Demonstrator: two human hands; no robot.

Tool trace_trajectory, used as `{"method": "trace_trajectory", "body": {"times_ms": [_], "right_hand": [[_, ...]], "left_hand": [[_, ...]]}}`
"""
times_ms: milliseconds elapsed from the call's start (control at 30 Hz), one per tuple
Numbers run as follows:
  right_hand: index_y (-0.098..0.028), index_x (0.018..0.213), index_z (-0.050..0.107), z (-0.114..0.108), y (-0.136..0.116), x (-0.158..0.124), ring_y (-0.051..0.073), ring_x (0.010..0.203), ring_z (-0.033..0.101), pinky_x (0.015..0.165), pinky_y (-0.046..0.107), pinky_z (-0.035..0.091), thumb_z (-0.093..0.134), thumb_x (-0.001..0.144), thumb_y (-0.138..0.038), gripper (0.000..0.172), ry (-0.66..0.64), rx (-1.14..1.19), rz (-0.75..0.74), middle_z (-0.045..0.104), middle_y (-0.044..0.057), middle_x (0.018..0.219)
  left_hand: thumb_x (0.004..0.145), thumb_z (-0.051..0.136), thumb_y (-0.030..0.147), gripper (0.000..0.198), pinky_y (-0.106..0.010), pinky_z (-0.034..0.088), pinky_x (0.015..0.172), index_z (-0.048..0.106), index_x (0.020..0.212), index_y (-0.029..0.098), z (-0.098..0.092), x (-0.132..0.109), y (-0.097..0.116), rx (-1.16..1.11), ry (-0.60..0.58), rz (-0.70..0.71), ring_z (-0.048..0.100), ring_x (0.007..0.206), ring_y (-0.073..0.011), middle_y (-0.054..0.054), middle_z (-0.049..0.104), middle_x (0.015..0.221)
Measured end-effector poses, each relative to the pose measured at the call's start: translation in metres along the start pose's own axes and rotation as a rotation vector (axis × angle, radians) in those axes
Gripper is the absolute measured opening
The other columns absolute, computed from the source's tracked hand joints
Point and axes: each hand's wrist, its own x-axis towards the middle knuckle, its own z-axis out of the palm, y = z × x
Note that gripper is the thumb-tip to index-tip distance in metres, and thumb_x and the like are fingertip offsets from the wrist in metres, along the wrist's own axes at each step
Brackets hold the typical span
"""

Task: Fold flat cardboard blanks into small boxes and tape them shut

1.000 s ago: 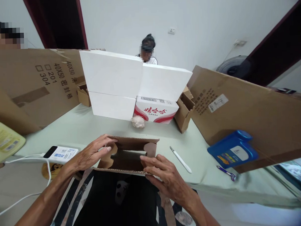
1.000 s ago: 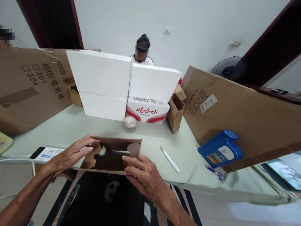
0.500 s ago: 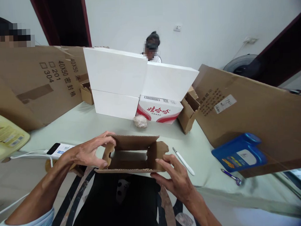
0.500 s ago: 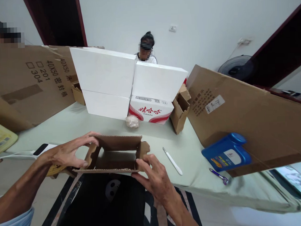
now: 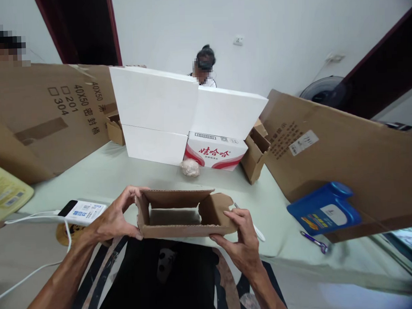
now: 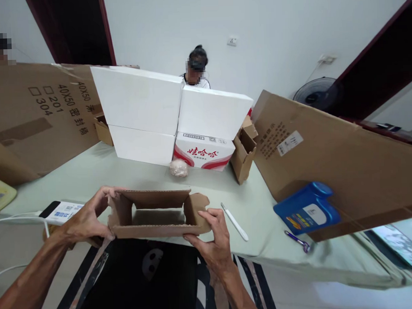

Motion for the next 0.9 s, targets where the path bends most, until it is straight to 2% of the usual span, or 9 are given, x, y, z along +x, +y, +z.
{"method": "trace_trajectory", "body": {"times_ms": [67, 167, 267, 333, 400, 533, 633, 700, 900], "right_hand": [[-0.028, 0.140, 0.064, 0.003, 0.001, 0.000, 0.027, 0.115, 0.063, 0.096, 0.043, 0.058, 0.089, 0.090, -0.038, 0.057, 0.037, 0.040, 0.039, 0.062, 0.010, 0.126], [-0.029, 0.151, 0.057, 0.008, 0.001, -0.001, 0.022, 0.102, 0.066, 0.090, 0.040, 0.061, 0.088, 0.090, -0.037, 0.069, 0.061, 0.116, 0.181, 0.060, 0.014, 0.145], [-0.026, 0.141, 0.067, 0.010, 0.005, -0.001, 0.022, 0.096, 0.070, 0.085, 0.038, 0.063, 0.084, 0.093, -0.038, 0.053, -0.040, 0.159, 0.290, 0.070, 0.012, 0.136], [-0.023, 0.121, 0.078, 0.011, 0.011, -0.002, 0.025, 0.101, 0.073, 0.089, 0.039, 0.064, 0.082, 0.093, -0.042, 0.034, -0.099, 0.170, 0.299, 0.079, 0.009, 0.117], [-0.022, 0.106, 0.082, 0.012, 0.018, -0.002, 0.028, 0.103, 0.075, 0.091, 0.041, 0.064, 0.081, 0.093, -0.046, 0.028, -0.149, 0.170, 0.308, 0.082, 0.009, 0.109], [-0.021, 0.100, 0.084, 0.011, 0.029, -0.003, 0.028, 0.105, 0.074, 0.089, 0.038, 0.063, 0.075, 0.098, -0.043, 0.024, -0.251, 0.176, 0.309, 0.082, 0.010, 0.111], [-0.019, 0.078, 0.076, 0.008, 0.031, -0.004, 0.023, 0.084, 0.069, 0.071, 0.030, 0.057, 0.071, 0.099, -0.039, 0.029, -0.298, 0.173, 0.316, 0.076, 0.006, 0.088], [-0.019, 0.068, 0.068, 0.006, 0.030, -0.005, 0.020, 0.073, 0.063, 0.063, 0.027, 0.052, 0.071, 0.098, -0.037, 0.034, -0.305, 0.161, 0.347, 0.068, 0.003, 0.076], [-0.020, 0.064, 0.057, 0.004, 0.020, -0.009, 0.017, 0.069, 0.058, 0.063, 0.026, 0.048, 0.068, 0.096, -0.027, 0.034, -0.265, 0.144, 0.333, 0.064, 0.001, 0.074]], "left_hand": [[0.051, 0.106, 0.025, 0.082, -0.040, 0.057, 0.104, 0.051, 0.112, 0.028, 0.006, 0.008, -0.007, -0.004, 0.156, 0.027, 0.070, 0.122, -0.0281, -0.010, 0.066, 0.144], [0.049, 0.106, 0.032, 0.085, -0.041, 0.057, 0.098, 0.048, 0.112, 0.027, 0.016, 0.022, -0.018, 0.015, 0.393, 0.071, 0.071, 0.101, -0.0232, -0.003, 0.069, 0.119], [0.054, 0.102, 0.041, 0.081, -0.042, 0.056, 0.097, 0.047, 0.113, 0.027, 0.026, 0.035, -0.026, 0.071, 0.552, 0.111, 0.069, 0.103, -0.0235, -0.001, 0.066, 0.113], [0.059, 0.099, 0.045, 0.078, -0.041, 0.055, 0.096, 0.047, 0.113, 0.026, 0.030, 0.041, -0.031, 0.112, 0.606, 0.113, 0.069, 0.106, -0.0238, -0.001, 0.065, 0.112], [0.060, 0.098, 0.049, 0.078, -0.039, 0.055, 0.094, 0.047, 0.115, 0.026, 0.033, 0.046, -0.034, 0.131, 0.657, 0.091, 0.069, 0.103, -0.0234, 0.000, 0.065, 0.109], [0.055, 0.099, 0.057, 0.092, -0.038, 0.055, 0.087, 0.046, 0.123, 0.026, 0.038, 0.055, -0.033, 0.113, 0.766, 0.048, 0.069, 0.097, -0.0238, -0.001, 0.067, 0.105], [0.056, 0.096, 0.065, 0.094, -0.037, 0.055, 0.085, 0.051, 0.128, 0.024, 0.039, 0.061, -0.028, 0.142, 0.761, 0.017, 0.069, 0.098, -0.0258, -0.004, 0.070, 0.107], [0.057, 0.093, 0.070, 0.086, -0.037, 0.055, 0.083, 0.058, 0.121, 0.023, 0.040, 0.064, -0.026, 0.177, 0.752, -0.012, 0.069, 0.096, -0.0263, -0.005, 0.071, 0.108], [0.052, 0.090, 0.076, 0.086, -0.041, 0.057, 0.078, 0.062, 0.114, 0.023, 0.044, 0.070, -0.027, 0.244, 0.810, -0.120, 0.065, 0.086, -0.0272, -0.005, 0.070, 0.102]]}}
